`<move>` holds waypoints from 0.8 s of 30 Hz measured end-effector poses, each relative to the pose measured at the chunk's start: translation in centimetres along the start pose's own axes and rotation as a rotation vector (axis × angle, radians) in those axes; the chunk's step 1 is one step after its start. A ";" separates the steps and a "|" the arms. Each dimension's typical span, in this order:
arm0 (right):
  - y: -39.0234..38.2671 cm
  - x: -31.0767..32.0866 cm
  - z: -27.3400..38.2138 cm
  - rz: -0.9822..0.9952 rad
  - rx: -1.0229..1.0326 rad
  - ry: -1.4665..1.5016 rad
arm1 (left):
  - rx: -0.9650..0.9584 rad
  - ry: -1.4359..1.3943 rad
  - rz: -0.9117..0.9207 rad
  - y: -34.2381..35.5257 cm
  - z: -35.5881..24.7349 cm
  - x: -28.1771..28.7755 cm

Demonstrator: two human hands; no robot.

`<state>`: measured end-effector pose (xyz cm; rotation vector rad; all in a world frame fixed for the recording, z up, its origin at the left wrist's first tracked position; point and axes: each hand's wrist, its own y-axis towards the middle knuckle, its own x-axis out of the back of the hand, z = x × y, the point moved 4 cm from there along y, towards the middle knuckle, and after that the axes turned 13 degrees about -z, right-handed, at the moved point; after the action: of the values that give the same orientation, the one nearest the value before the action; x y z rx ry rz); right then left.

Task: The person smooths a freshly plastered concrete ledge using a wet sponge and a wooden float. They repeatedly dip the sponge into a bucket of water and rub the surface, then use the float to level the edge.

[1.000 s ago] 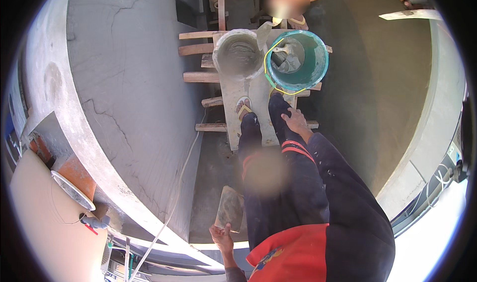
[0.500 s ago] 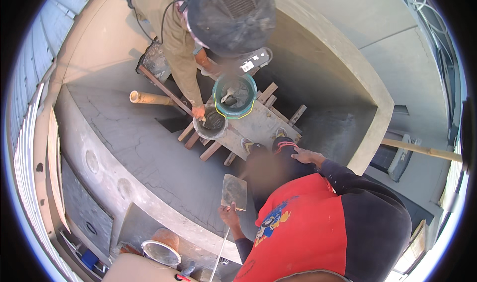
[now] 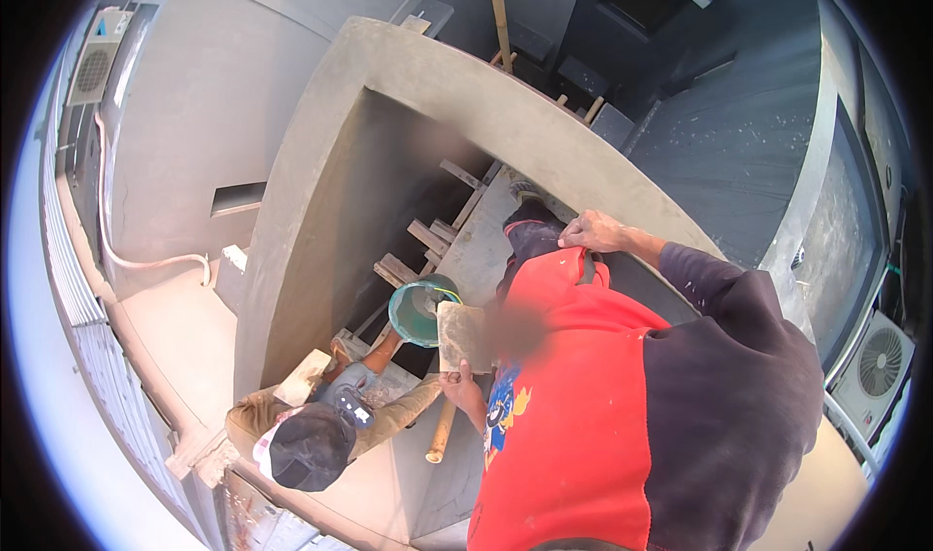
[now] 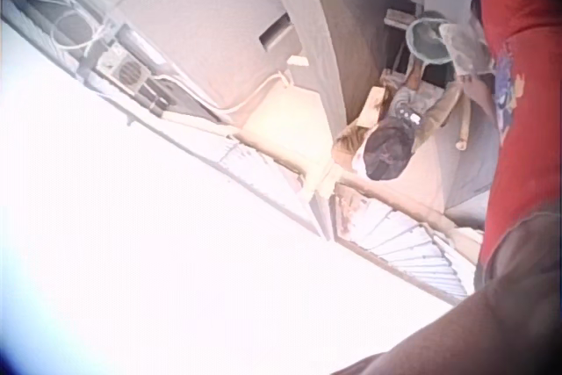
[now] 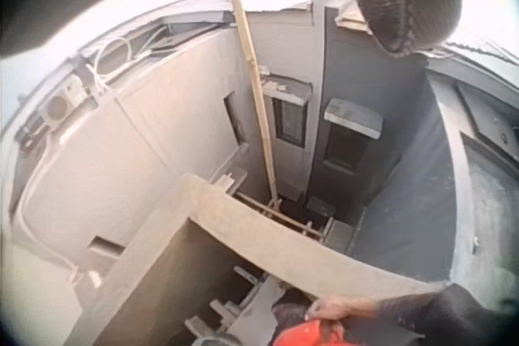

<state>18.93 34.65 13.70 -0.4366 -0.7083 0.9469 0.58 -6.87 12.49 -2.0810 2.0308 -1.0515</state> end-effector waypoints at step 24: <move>-6.8 -29.7 -21.5 -0.312 -0.807 1.714 | -0.342 0.936 0.446 4.0 -20.1 -13.7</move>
<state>26.74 5.04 -7.55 -1.5066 0.4945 -0.2609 -11.44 13.22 20.21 -1.1426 3.0516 -1.8929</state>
